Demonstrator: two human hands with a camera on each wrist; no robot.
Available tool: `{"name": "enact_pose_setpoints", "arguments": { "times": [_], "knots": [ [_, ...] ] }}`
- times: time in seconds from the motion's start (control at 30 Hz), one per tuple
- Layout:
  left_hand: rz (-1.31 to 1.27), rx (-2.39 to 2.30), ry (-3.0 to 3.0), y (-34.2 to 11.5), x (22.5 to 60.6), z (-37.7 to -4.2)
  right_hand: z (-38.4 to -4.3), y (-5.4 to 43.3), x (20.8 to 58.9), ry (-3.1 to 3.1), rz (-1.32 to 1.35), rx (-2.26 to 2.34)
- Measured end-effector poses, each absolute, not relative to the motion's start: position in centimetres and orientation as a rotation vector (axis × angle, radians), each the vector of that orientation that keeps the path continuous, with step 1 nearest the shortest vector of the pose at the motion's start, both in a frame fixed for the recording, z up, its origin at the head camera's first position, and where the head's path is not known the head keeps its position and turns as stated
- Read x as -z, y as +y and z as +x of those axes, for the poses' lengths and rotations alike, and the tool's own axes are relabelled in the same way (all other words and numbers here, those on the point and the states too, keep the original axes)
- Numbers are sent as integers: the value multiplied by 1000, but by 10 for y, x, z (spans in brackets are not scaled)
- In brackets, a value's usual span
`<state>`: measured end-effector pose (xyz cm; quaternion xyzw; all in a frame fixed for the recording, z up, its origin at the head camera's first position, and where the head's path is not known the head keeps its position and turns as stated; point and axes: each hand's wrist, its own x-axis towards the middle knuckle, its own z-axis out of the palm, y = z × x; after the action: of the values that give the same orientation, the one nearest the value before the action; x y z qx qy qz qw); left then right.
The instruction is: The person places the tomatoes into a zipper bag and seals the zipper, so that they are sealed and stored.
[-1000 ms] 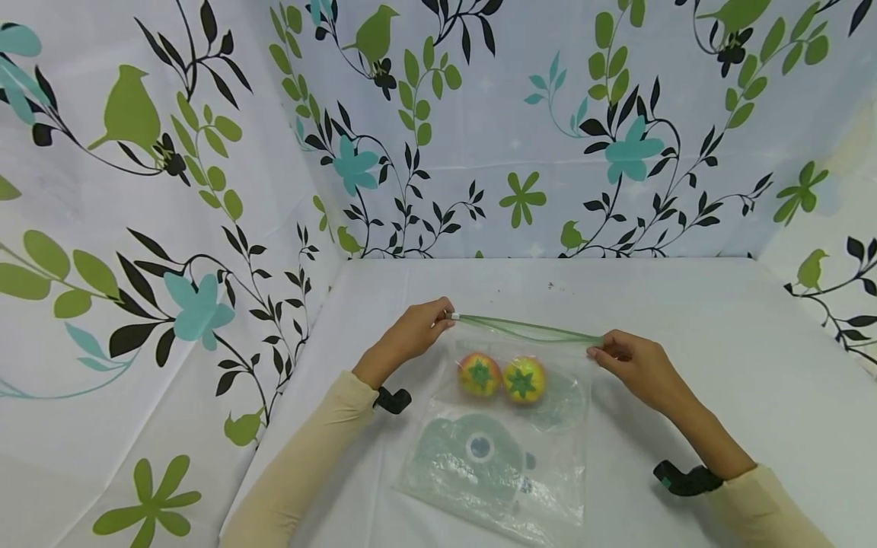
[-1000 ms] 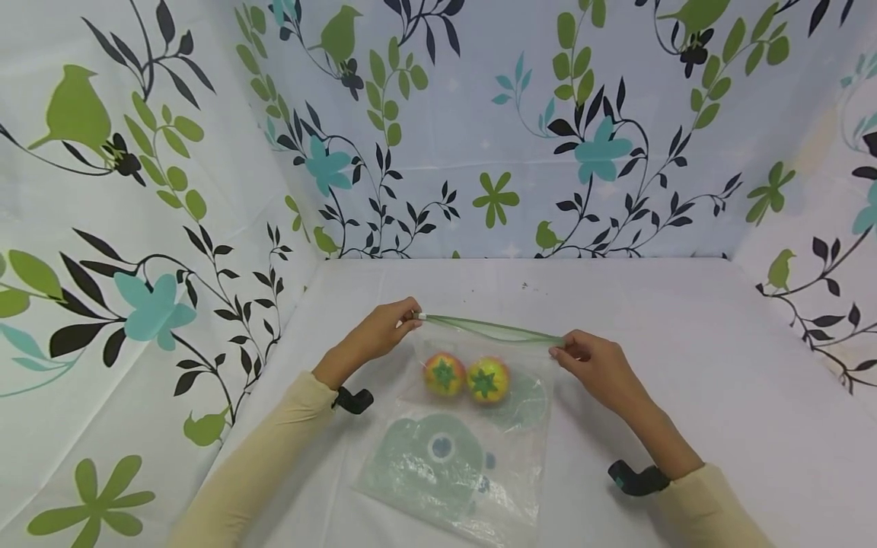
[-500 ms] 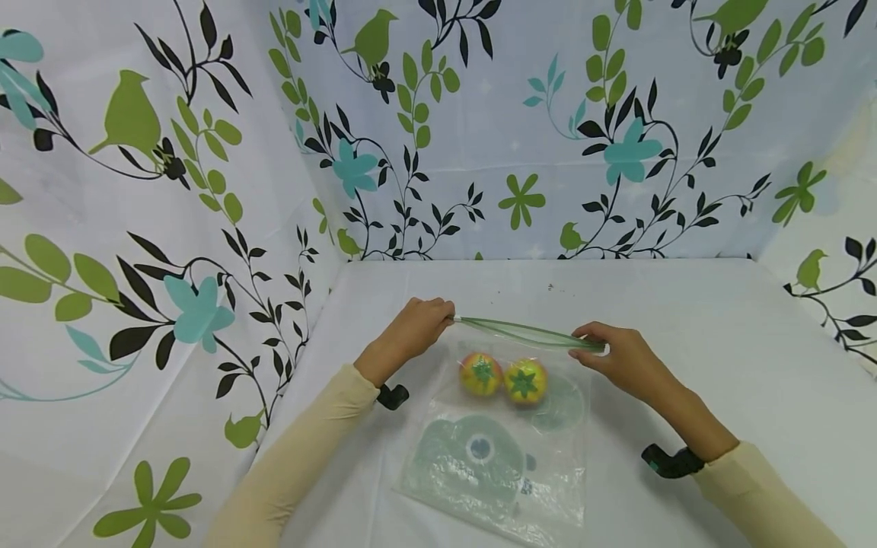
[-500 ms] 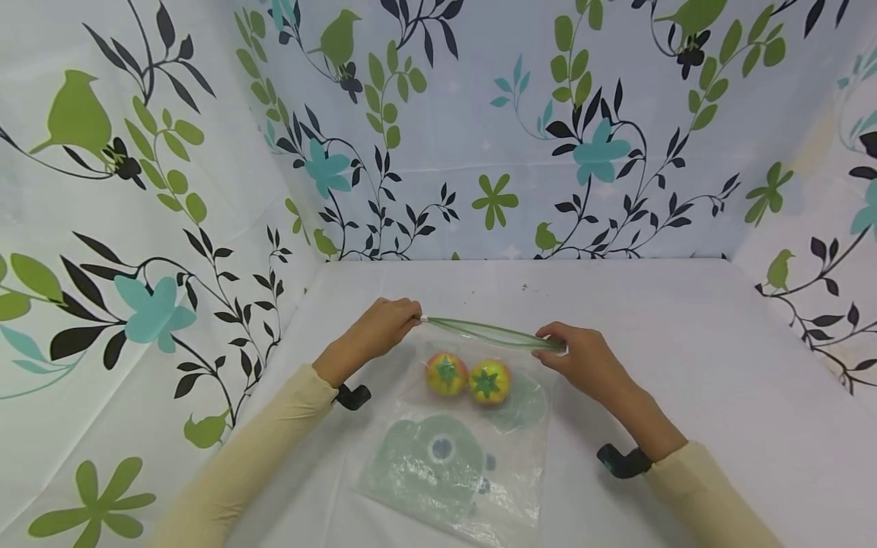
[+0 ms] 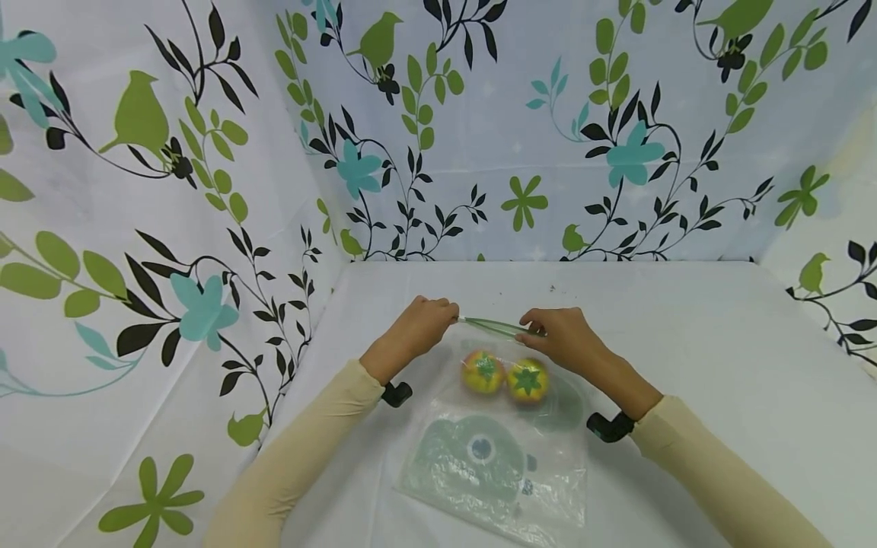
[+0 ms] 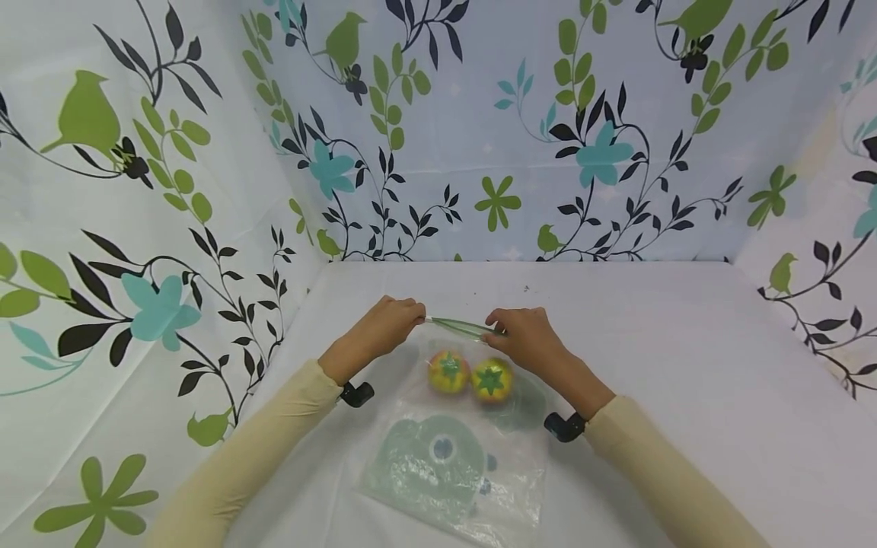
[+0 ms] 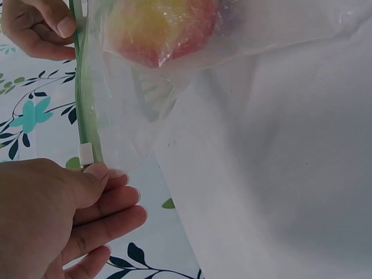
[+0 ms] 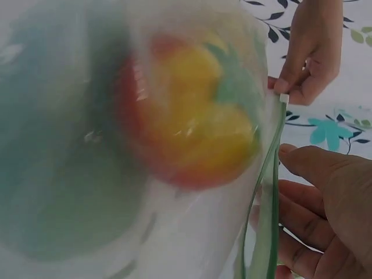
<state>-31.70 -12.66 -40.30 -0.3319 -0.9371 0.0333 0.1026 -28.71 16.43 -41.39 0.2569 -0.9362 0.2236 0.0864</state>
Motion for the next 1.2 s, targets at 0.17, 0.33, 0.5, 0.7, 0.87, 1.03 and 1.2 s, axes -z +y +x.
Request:
{"name": "enact_pose_setpoints", "arguments": {
  "times": [0.17, 0.33, 0.5, 0.7, 0.87, 1.03, 1.2],
  "knots": [
    [-976, -132, -2771, -125, 404, -319, -297, 139, 407, -2814, 854, -675],
    [-990, -176, -2755, -125, 405, -317, -302, 116, 404, -2836, 920, -694],
    [-1013, -173, -2734, -126, 407, -316, -305, 96, 406, -2822, 940, -675],
    [-1044, -58, -2725, -127, 410, -317, -309, 79, 410, -2779, 918, -609],
    [-1068, 19, -2711, -128, 408, -316, -310, 67, 411, -2749, 916, -556],
    [-1105, 88, -2638, -132, 408, -315, -311, 62, 411, -2728, 910, -503],
    [-1122, 123, -2622, -135, 406, -315, -311, 60, 410, -2689, 927, -517]
  ]
}}
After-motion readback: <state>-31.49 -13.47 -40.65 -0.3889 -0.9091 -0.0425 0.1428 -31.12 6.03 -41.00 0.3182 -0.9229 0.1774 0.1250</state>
